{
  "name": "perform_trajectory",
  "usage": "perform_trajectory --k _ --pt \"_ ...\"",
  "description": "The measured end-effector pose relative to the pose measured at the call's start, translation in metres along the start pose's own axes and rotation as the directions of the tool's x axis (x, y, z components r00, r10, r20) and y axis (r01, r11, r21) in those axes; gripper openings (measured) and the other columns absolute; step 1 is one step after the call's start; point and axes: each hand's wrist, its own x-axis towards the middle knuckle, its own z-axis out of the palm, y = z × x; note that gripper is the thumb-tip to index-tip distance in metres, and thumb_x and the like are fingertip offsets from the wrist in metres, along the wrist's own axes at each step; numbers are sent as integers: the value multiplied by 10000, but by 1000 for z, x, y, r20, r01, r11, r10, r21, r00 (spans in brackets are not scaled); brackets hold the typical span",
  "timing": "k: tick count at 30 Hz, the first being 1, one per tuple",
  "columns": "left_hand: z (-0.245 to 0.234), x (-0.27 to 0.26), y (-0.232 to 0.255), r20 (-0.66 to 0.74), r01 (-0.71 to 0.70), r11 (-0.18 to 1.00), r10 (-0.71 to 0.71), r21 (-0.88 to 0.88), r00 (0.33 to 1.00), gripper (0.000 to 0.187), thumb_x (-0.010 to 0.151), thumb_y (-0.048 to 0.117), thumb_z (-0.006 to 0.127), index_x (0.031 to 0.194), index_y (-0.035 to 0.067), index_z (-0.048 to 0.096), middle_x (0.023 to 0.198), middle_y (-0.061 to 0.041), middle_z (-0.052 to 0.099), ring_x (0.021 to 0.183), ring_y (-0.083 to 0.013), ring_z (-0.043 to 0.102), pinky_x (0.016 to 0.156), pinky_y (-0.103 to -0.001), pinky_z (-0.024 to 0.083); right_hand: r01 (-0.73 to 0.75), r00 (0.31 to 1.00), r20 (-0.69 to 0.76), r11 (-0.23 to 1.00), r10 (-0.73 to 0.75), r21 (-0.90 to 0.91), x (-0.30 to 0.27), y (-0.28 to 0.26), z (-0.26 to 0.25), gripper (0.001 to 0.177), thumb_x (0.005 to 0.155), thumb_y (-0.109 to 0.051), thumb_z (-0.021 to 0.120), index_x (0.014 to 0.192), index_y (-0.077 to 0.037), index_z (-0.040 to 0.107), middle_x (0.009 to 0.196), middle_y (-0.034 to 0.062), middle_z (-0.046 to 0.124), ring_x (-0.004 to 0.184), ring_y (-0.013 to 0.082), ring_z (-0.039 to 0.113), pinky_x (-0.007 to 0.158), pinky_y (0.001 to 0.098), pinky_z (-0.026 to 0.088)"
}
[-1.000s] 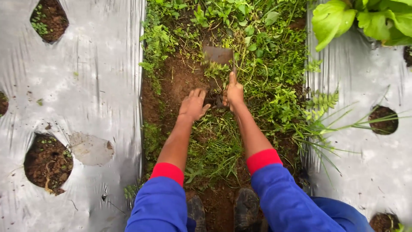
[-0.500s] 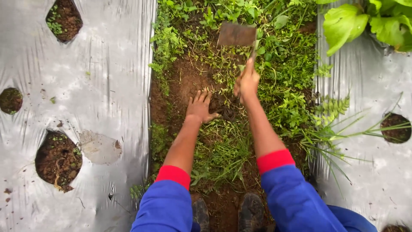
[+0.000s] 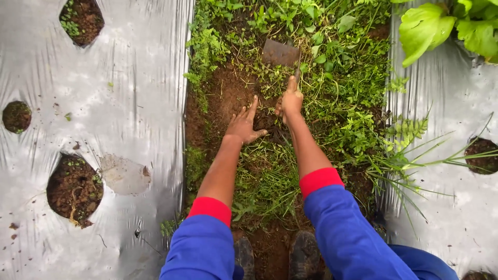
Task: The person removes weeds from the soil between rows of crops covered by plastic mulch. They initially pull small weeds by hand and then use a hand hoe to scrape the soil and remove larger weeds.
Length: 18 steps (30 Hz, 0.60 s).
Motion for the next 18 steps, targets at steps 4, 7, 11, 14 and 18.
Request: perform_trajectory --k 4,7,11,14,18 --pt "-6 -16 8 -35 -26 999 28 44 999 1107 988 634 587 1627 308 -256 1729 -120 205 1593 -336 181 1288 -592 155 -9 1000 -17 1000 9 -2 -15 29 -19 590 996 -649 415 759 -112 471 462 -5 427 293 141 411 267 309 351" --pt "-21 -23 17 -104 -27 995 37 92 994 1096 982 618 607 1647 307 -207 1755 -102 42 1576 -352 234 1283 -585 220 44 999 -4 989 -45 -140 -26 53 -49 623 1008 -647 419 687 -123 520 420 52 499 291 172 500 277 331 429" --pt "-32 -36 27 -116 -22 993 36 116 993 1024 1002 586 584 1673 261 -118 1763 -82 -33 1598 -335 164 1286 -574 203 -27 998 50 966 42 -258 -72 74 -85 577 1017 -595 464 729 -99 534 467 30 490 317 150 448 319 331 396" --pt "-26 -29 22 -90 -14 994 23 109 996 1037 997 608 577 1673 246 -120 1761 -78 -59 1601 -334 146 1283 -589 187 -52 994 84 979 69 -195 -106 50 -87 553 1041 -557 448 744 -95 506 461 12 448 302 136 400 303 298 354" --pt "11 9 -5 73 24 987 -36 157 997 1124 928 807 476 1669 234 -144 1762 -64 -48 1612 -326 70 1258 -656 82 77 994 83 994 -71 -76 -119 -12 -65 506 1090 -540 380 756 -175 491 495 -75 430 298 67 331 269 203 294"
